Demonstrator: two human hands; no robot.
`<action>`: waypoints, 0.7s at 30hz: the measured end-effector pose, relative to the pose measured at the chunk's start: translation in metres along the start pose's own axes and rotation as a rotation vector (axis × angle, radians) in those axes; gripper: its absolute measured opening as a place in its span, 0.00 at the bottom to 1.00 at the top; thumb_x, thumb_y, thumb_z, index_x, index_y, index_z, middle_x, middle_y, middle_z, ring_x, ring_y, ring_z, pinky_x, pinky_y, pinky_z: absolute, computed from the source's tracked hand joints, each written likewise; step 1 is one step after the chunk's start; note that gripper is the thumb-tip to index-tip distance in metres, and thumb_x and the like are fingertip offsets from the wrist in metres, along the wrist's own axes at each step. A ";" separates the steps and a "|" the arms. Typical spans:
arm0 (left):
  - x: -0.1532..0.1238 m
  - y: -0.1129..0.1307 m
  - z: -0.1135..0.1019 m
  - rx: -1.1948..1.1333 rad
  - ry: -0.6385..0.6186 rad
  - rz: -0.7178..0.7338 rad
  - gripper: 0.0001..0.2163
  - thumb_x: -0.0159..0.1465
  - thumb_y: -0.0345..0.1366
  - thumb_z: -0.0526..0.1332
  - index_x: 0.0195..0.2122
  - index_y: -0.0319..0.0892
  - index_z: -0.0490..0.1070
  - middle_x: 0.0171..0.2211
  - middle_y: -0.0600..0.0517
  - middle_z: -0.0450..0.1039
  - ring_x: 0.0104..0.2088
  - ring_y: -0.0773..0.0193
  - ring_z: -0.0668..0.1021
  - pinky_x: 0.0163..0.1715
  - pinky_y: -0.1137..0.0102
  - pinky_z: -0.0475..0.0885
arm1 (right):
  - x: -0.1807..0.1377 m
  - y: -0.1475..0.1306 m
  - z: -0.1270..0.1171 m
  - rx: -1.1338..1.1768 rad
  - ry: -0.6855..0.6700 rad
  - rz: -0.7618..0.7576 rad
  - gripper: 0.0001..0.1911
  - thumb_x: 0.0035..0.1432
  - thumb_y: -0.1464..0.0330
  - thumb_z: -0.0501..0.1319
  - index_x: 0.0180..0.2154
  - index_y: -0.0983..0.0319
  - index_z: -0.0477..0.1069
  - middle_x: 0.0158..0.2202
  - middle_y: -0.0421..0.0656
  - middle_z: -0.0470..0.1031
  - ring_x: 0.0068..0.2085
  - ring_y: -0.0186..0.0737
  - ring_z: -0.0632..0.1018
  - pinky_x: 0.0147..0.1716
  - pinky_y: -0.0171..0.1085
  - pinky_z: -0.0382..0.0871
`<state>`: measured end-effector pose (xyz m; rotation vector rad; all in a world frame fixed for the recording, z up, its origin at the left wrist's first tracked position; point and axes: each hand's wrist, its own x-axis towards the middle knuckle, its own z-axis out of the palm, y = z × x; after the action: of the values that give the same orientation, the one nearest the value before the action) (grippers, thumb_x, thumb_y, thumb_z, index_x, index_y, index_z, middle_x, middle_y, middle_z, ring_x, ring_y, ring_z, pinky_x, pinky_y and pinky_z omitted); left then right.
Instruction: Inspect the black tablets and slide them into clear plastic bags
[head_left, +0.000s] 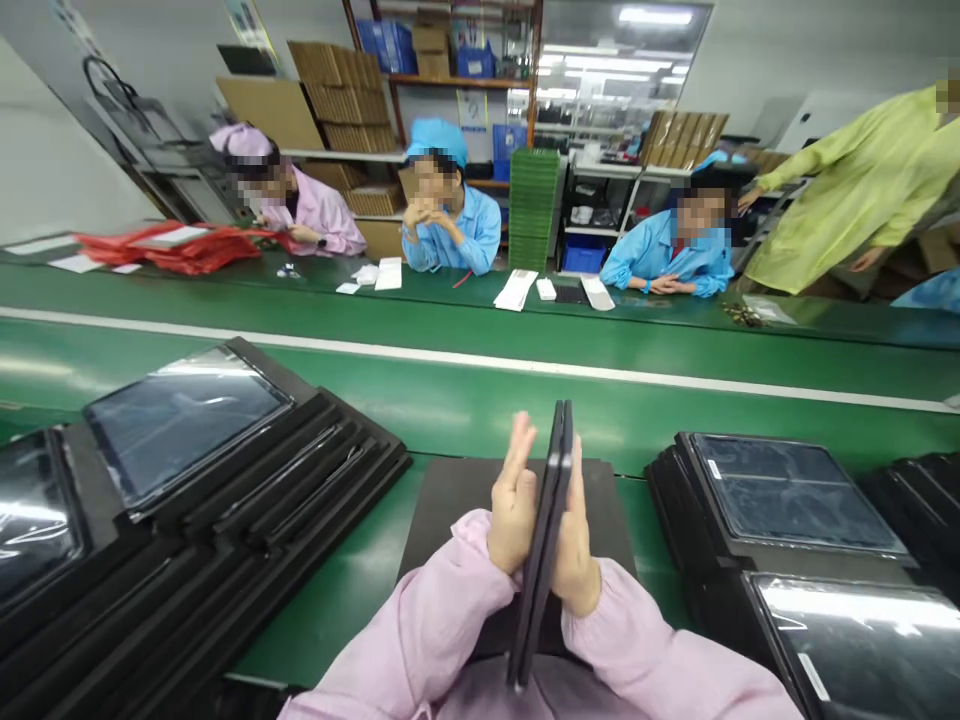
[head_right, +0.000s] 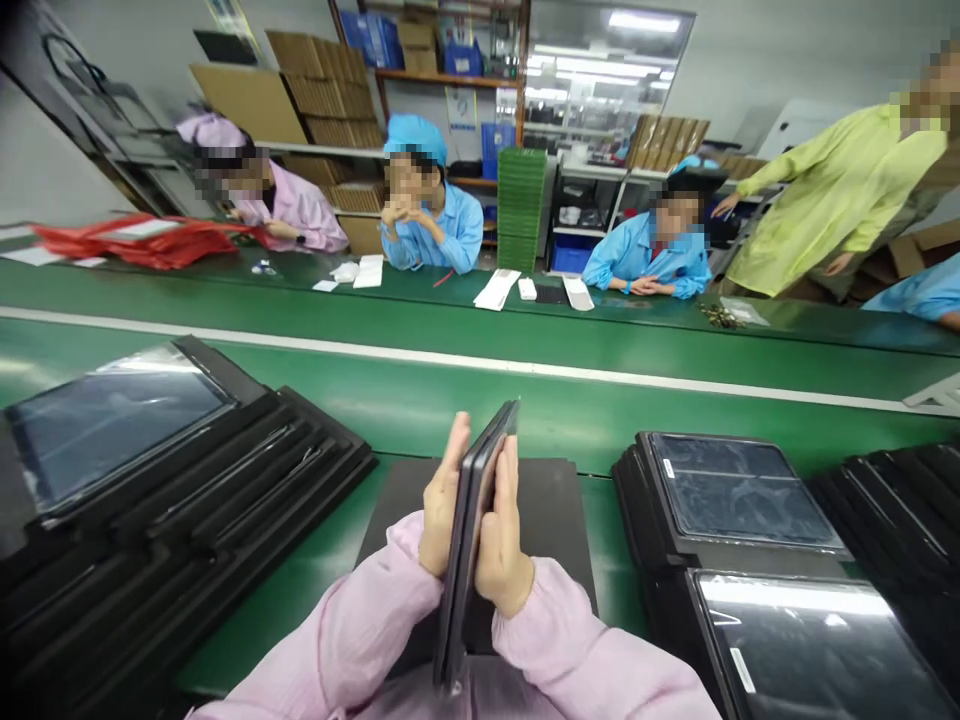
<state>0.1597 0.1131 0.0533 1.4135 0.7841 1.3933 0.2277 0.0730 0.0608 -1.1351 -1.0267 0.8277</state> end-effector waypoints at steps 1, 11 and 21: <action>0.004 0.018 0.004 -0.040 -0.037 -0.020 0.23 0.63 0.51 0.51 0.54 0.47 0.68 0.62 0.47 0.59 0.63 0.55 0.58 0.62 0.61 0.53 | -0.001 -0.006 0.000 0.024 -0.002 -0.026 0.29 0.62 0.52 0.48 0.62 0.52 0.52 0.66 0.40 0.50 0.65 0.47 0.52 0.62 0.51 0.48; -0.026 0.078 0.007 -0.112 0.024 -0.071 0.23 0.63 0.51 0.50 0.57 0.49 0.63 0.63 0.53 0.56 0.62 0.60 0.59 0.61 0.68 0.56 | -0.027 -0.057 0.001 0.137 -0.077 -0.061 0.26 0.63 0.52 0.47 0.60 0.50 0.55 0.63 0.36 0.55 0.63 0.40 0.58 0.62 0.43 0.54; -0.049 0.096 0.001 -0.082 0.027 -0.015 0.24 0.63 0.51 0.50 0.58 0.48 0.63 0.62 0.52 0.56 0.62 0.59 0.59 0.60 0.68 0.57 | -0.053 -0.071 0.003 0.134 -0.114 -0.099 0.28 0.62 0.50 0.46 0.60 0.51 0.55 0.63 0.36 0.55 0.63 0.39 0.57 0.62 0.41 0.54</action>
<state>0.1369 0.0358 0.1252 1.3260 0.7453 1.4197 0.2084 0.0089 0.1184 -0.9257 -1.0960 0.8764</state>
